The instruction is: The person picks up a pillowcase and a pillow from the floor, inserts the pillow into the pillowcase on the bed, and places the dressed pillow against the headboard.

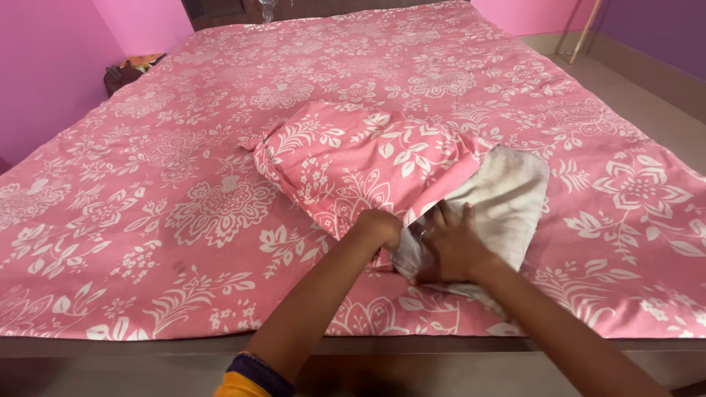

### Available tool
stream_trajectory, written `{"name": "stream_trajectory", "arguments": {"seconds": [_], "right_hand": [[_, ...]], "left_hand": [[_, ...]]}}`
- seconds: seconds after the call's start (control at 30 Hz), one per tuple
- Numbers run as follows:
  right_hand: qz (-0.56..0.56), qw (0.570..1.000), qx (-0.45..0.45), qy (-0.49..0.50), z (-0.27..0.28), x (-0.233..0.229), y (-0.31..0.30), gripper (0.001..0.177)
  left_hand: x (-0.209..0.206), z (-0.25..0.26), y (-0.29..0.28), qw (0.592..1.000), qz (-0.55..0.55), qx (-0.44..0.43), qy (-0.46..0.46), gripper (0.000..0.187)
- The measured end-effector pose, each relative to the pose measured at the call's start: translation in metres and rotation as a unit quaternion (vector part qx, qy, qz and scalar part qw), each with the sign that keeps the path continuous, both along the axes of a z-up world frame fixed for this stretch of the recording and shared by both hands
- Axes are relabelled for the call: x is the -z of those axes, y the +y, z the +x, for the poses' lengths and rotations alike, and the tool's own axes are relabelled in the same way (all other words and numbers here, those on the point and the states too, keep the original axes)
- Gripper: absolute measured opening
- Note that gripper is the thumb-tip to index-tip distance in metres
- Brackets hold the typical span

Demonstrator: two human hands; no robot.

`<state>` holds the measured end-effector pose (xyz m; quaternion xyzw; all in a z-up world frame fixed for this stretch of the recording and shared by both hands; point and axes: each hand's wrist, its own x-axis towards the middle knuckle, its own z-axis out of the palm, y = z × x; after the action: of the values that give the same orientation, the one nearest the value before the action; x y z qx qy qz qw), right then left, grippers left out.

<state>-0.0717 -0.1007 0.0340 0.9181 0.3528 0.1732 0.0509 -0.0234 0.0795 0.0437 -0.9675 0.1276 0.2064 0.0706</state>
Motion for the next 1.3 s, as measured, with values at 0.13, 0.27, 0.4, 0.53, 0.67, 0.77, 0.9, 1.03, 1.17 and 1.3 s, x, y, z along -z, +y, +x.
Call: {"name": "stream_trajectory", "arguments": {"seconds": [0.13,0.27,0.4,0.53,0.67,0.77,0.9,1.03,1.17,1.3], "right_hand": [[-0.084,0.99,0.116,0.019,0.016,0.026,0.013,0.055],[0.036,0.987,0.157,-0.013,0.053,0.038,0.007,0.037],[0.133,0.95,0.274,0.069,0.077,0.025,0.009,0.036],[0.201,0.96,0.196,0.018,0.071,0.036,0.021,0.039],[0.221,0.965,0.144,0.004,0.073,0.03,0.017,0.041],[0.239,0.963,0.126,0.003,0.084,0.017,0.011,0.043],[0.242,0.964,0.109,0.021,0.089,0.004,0.008,0.046],[0.23,0.968,0.096,0.032,0.084,0.007,0.007,0.049],[0.233,0.967,0.097,0.031,0.097,0.001,0.006,0.052],[0.236,0.966,0.098,0.043,0.114,-0.003,0.004,0.055]], "left_hand": [[-0.017,-0.017,-0.002,0.996,-0.035,-0.02,0.084,0.028],[-0.033,-0.031,0.0,0.996,-0.085,0.034,-0.014,0.026],[-0.065,-0.026,-0.014,0.96,-0.212,0.094,-0.157,0.031],[-0.067,-0.047,-0.082,0.899,-0.366,0.177,-0.164,0.032],[-0.05,-0.066,-0.091,0.936,-0.286,0.183,-0.091,0.04],[-0.051,-0.049,-0.07,0.903,-0.415,0.109,0.022,0.048],[-0.043,0.008,-0.007,0.803,-0.543,0.012,-0.244,0.028],[0.005,0.07,0.123,0.687,-0.371,-0.152,-0.606,0.018],[0.072,0.093,0.251,0.679,-0.22,-0.235,-0.659,0.025],[0.118,0.127,0.336,0.725,-0.362,-0.371,-0.454,0.038]]}}
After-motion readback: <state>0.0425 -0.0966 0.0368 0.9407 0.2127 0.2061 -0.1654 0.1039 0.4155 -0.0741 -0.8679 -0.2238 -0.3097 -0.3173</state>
